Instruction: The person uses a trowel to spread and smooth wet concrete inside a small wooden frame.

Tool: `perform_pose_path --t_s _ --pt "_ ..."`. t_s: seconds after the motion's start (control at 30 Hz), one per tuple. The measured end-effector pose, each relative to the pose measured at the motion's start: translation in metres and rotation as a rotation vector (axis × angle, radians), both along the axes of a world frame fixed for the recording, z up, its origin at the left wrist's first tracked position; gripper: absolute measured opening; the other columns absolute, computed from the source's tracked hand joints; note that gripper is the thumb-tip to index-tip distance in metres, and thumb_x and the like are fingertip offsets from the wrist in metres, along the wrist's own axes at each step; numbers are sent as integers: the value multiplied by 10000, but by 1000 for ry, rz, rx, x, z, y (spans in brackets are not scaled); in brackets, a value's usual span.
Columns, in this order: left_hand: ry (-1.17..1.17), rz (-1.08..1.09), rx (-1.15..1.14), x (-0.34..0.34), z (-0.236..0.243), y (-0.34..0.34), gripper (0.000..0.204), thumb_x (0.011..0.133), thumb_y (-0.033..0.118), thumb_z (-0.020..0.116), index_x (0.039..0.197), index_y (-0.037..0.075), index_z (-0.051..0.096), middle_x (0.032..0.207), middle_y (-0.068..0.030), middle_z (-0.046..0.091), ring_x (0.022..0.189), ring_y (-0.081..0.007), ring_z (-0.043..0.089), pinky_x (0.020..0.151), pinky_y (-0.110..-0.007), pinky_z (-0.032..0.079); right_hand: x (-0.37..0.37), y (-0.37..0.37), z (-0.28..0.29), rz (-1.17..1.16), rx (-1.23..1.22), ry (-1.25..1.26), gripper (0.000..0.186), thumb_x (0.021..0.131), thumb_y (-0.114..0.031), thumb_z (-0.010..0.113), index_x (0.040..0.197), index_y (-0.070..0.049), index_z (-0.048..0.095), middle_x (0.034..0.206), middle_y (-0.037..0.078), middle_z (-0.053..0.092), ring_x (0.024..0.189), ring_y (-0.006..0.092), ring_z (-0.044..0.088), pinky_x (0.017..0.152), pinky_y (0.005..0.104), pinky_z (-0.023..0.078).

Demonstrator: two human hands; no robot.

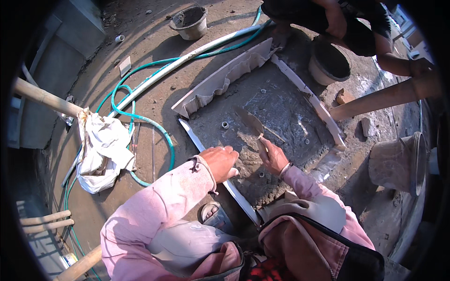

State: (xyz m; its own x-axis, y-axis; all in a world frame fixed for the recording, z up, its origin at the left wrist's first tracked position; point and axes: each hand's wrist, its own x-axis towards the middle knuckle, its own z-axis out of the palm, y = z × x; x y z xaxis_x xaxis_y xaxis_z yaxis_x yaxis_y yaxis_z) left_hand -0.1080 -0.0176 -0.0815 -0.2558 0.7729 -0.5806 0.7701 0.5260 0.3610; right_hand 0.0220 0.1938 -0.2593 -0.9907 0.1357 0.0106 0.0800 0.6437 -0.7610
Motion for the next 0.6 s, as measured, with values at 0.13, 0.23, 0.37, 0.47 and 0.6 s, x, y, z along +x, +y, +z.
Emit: perform_pose_path --t_s 0.13,0.23,0.37,0.47,0.6 --pt "238 178 43 -59 -117 -9 536 876 267 663 1304 4 475 1394 -251 467 1187 -406 553 964 -476 474 -12 18 31 -51 119 175 491 904 -41 544 1383 -16 440 1033 224 615 942 388 632 817 432 504" --pt "295 229 180 -56 -172 -4 666 863 273 676 1388 -19 387 1449 -248 402 1207 -405 540 980 -480 471 -17 69 24 -57 332 60 508 929 -158 543 1419 -120 415 997 171 594 881 371 631 737 465 509" --pt "225 298 139 -51 -201 5 753 878 295 662 1470 12 292 1548 -242 261 1281 -431 475 1042 -495 426 -33 102 -4 55 479 -153 500 923 -186 542 1412 -200 437 1020 168 607 873 375 650 739 470 532" --pt "173 347 168 -52 -206 0 764 891 303 648 1485 13 266 1565 -240 230 1316 -447 434 1064 -497 406 -49 99 -15 88 480 -143 474 921 -198 539 1389 -209 471 1016 175 618 890 378 654 753 467 539" --pt "146 327 142 -50 -192 3 743 895 298 640 1471 -10 285 1557 -244 250 1348 -446 395 1096 -487 374 -59 100 -14 95 472 -130 427 918 -204 540 1345 -195 519 1013 194 634 909 390 656 773 473 541"
